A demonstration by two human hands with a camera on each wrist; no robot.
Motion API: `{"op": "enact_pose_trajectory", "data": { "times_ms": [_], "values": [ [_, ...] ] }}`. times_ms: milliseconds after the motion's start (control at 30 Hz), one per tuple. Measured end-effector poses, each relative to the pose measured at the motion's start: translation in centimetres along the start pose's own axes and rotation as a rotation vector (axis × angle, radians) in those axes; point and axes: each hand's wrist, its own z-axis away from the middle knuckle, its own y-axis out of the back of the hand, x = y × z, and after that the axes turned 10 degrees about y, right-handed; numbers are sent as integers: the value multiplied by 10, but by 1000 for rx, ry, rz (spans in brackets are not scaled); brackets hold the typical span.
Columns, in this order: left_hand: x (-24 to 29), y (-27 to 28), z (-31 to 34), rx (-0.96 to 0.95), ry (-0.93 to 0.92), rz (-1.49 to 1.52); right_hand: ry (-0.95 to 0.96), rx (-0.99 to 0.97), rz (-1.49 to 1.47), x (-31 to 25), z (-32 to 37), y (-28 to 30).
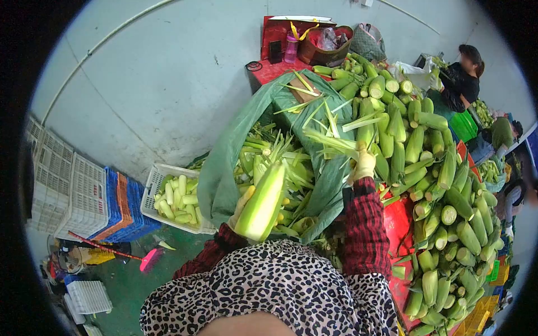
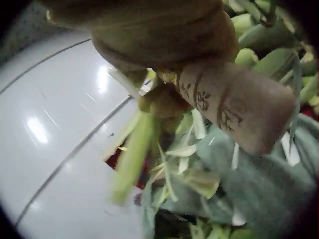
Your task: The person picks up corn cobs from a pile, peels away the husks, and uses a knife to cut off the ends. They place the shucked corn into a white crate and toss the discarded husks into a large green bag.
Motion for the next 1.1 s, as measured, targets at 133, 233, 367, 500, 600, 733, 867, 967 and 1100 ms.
{"op": "enact_pose_trajectory", "data": {
  "times_ms": [133,233,367,500,600,733,867,967,1100],
  "values": [
    [4,-40,-33,310,-286,59,-130,-567,-53,-78,142,-55],
    [20,26,-40,271,-143,-378,-296,-744,-53,-35,177,-74],
    [16,30,-68,685,-260,-852,-268,-676,-40,-38,176,-65],
    [0,45,-79,818,-307,-1005,-193,-757,87,-24,168,-54],
    [-8,56,-79,787,-345,-1023,-236,-732,91,-23,172,-49],
    [-6,56,-78,723,-327,-1054,-209,-683,33,-21,168,-47],
    [-3,48,-75,649,-282,-1049,-126,-531,-1,-1,167,-52],
    [5,40,-66,531,-189,-843,-233,-570,-135,2,162,-43],
    [11,56,-71,685,-277,-861,-358,-528,-64,-24,171,-39]
  ]
}}
